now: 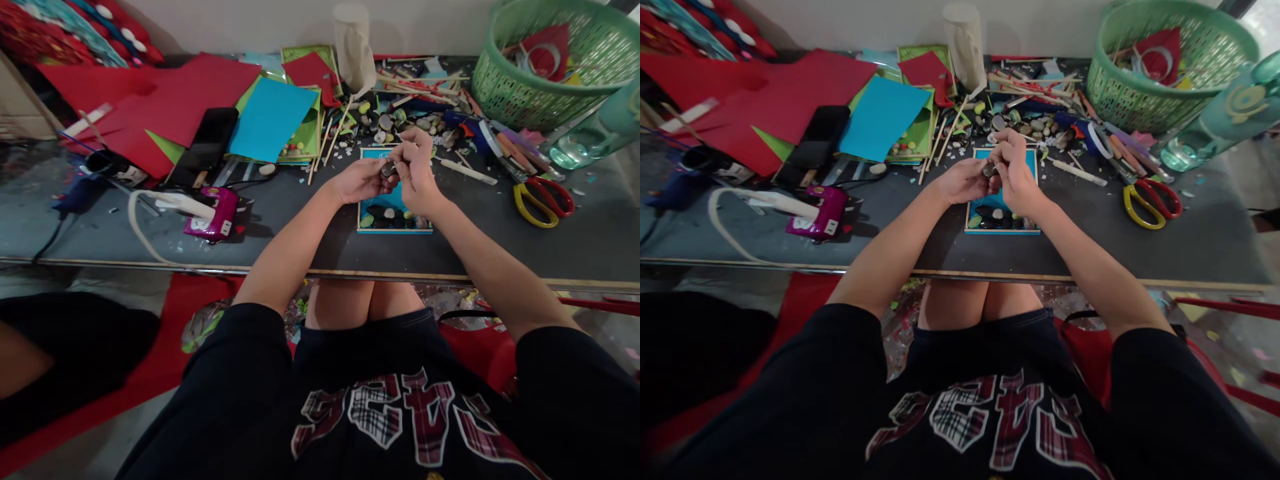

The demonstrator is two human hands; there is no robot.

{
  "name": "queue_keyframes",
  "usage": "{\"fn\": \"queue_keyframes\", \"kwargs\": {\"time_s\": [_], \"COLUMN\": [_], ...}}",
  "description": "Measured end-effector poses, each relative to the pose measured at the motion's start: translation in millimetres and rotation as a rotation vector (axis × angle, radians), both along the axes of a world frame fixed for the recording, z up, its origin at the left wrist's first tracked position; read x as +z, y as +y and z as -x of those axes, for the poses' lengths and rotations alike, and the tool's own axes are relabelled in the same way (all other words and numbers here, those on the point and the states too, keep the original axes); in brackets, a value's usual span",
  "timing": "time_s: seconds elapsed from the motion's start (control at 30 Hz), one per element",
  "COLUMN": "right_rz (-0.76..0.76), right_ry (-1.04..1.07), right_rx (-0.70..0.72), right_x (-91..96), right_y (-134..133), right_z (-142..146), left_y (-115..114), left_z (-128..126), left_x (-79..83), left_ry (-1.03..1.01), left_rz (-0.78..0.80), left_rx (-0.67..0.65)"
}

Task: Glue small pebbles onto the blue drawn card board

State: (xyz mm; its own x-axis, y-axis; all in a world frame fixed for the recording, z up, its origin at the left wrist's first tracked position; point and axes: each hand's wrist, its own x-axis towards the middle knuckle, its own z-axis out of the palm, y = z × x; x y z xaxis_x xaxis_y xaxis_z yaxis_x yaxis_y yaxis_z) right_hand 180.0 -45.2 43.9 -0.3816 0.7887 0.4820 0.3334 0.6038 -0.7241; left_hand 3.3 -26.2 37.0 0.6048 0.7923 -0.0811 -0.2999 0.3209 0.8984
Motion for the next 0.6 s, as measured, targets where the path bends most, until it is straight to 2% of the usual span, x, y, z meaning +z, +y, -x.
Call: {"fn": "queue_keyframes", "kwargs": {"time_s": [0.2, 0.4, 0.5, 0.6], "right_rz": [-0.170, -0.249, -0.256, -0.221], "right_ry": [0.036, 0.000, 0.005, 0.070], "right_rx": [-0.010, -0.041, -0.056, -0.141], "right_x": [-6.5, -2.9, -4.1, -11.1], "right_y": [11, 9, 10, 21], "right_z": [-10, -22, -22, -23], "left_y": [4, 0, 2, 8], "left_z": [-2, -4, -6, -7], "left_x": [-2.7, 6.1, 4.2, -4.5], "left_ry": [0.025, -0.030, 0.006, 0.061], "left_rz": [-0.021, -0.062, -0.121, -0.213], "left_rx": [0.090, 0.185, 0.247, 0.301]}}
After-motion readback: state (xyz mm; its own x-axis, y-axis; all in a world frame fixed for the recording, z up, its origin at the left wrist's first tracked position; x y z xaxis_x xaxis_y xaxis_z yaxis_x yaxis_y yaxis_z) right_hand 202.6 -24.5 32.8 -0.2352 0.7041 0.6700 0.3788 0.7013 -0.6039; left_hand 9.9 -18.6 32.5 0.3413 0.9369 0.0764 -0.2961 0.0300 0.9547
